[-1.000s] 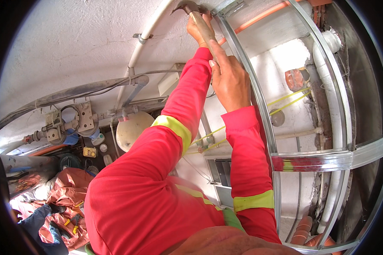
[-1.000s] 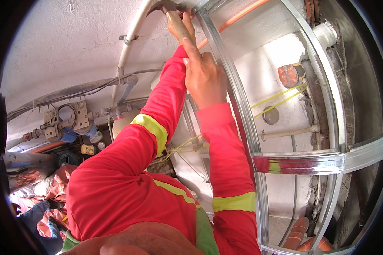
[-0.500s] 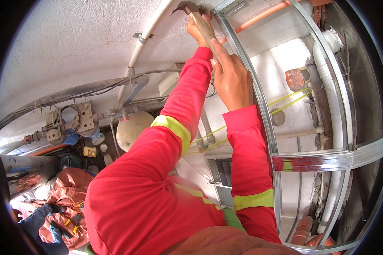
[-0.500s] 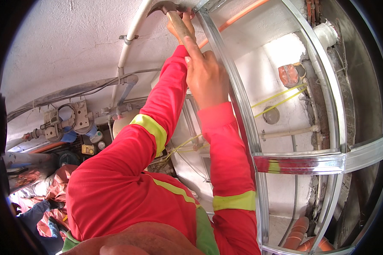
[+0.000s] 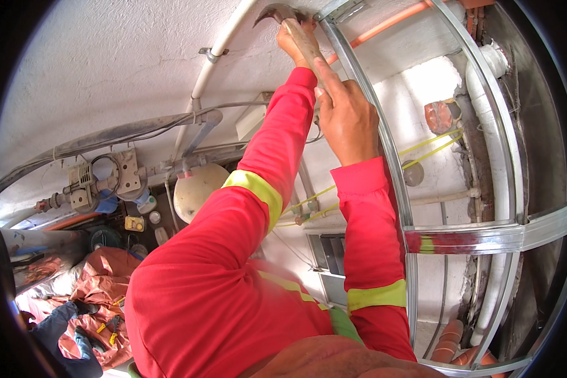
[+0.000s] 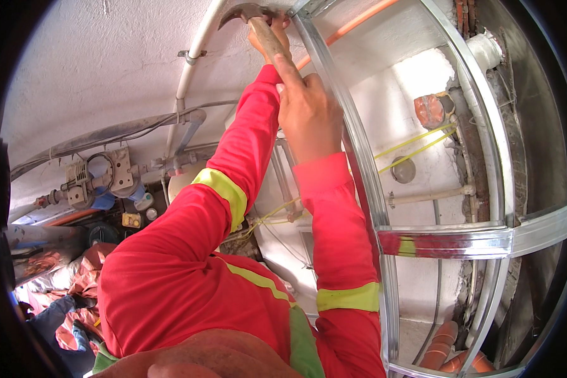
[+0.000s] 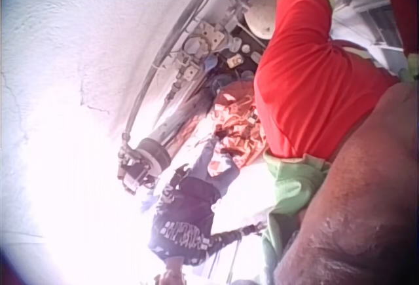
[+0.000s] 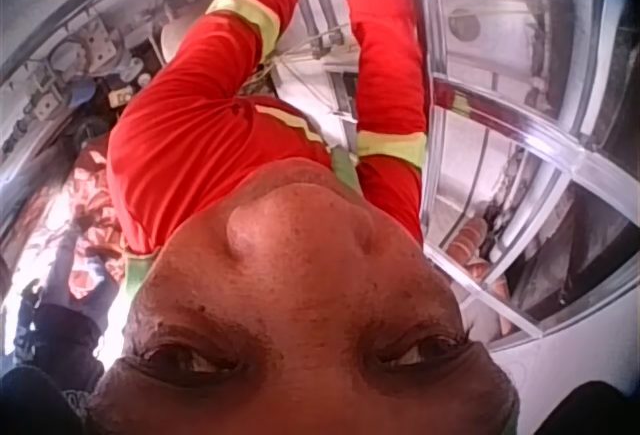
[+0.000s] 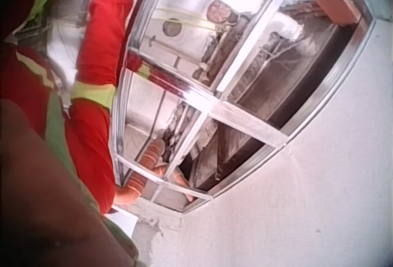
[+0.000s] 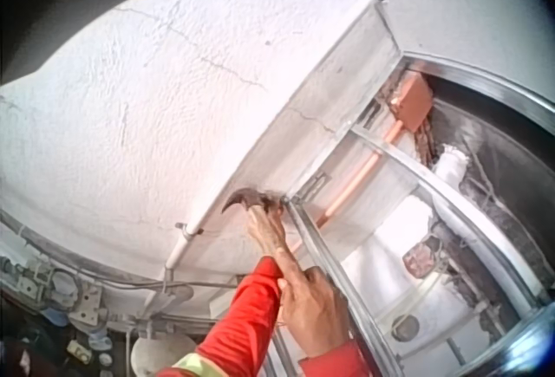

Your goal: The person installs a metal ceiling grid by cutting, drilling, and hammering metal studs into place. They use tin snips, a power drill, and a hammer to secure the frame to the ceiling structure.

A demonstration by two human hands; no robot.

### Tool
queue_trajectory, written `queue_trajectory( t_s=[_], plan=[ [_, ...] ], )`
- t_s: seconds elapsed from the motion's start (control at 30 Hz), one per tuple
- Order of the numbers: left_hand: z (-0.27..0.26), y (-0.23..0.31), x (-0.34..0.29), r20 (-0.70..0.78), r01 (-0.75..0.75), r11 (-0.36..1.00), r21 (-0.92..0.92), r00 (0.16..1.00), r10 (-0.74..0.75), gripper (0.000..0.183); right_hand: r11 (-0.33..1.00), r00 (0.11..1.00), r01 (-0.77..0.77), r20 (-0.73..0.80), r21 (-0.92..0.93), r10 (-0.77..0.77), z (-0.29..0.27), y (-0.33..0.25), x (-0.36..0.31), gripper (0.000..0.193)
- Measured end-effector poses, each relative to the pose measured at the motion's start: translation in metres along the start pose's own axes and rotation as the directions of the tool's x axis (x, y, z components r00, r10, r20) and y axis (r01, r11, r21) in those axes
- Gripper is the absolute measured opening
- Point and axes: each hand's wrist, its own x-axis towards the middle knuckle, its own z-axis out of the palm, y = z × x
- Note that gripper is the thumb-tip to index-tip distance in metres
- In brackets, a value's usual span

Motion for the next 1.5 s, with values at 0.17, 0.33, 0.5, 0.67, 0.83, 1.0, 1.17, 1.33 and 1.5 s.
queue_trajectory(
  t_s=[0.17, 0.33, 0.5, 0.67, 0.83, 1.0, 1.17, 1.33, 1.5],
  plan=[
    [-0.001, 0.007, -0.003, 0.078, 0.097, 0.939, -0.329, 0.994, -0.076, 0.011, 0.999, 1.000, 0.027, 0.002, 0.025, -0.027, -0.001, -0.005, -0.009, 0.053],
    [-0.003, 0.005, -0.008, 0.040, 0.019, 0.959, -0.284, 0.999, -0.007, 0.009, 0.998, 0.999, 0.033, -0.039, 0.055, -0.030, -0.002, -0.006, -0.014, 0.054],
    [-0.004, -0.007, -0.005, 0.060, -0.061, 0.953, -0.298, 0.995, 0.083, 0.013, 0.998, 1.000, 0.006, -0.015, 0.067, -0.005, -0.006, 0.002, -0.012, 0.054],
    [0.000, -0.016, -0.002, 0.034, -0.014, 0.937, -0.349, 0.999, 0.028, 0.015, 0.998, 1.000, 0.024, -0.020, 0.056, -0.023, -0.003, 0.007, -0.013, 0.055],
    [0.002, -0.018, -0.001, 0.022, 0.028, 0.938, -0.345, 1.000, -0.022, 0.019, 1.000, 1.000, 0.018, -0.010, -0.015, -0.018, 0.007, 0.007, -0.006, 0.052],
    [0.001, -0.016, -0.002, 0.027, 0.003, 0.950, -0.314, 1.000, 0.006, 0.021, 0.998, 1.000, -0.009, 0.002, -0.064, 0.009, 0.008, 0.004, -0.001, 0.051],
    [-0.001, -0.014, -0.004, 0.032, -0.077, 0.982, -0.171, 0.996, 0.084, 0.022, 0.998, 1.000, -0.008, 0.022, -0.062, 0.010, 0.004, 0.004, -0.005, 0.052],
    [-0.004, -0.012, -0.001, 0.056, 0.043, 0.962, -0.270, 0.998, -0.029, 0.022, 1.000, 0.999, -0.005, 0.045, -0.022, 0.006, 0.004, 0.008, -0.003, 0.055],
    [-0.003, -0.015, -0.001, 0.053, -0.149, 0.988, -0.045, 0.987, 0.151, 0.016, 0.999, 1.000, -0.026, 0.009, -0.047, 0.026, 0.003, 0.007, -0.004, 0.054]
  ],
)
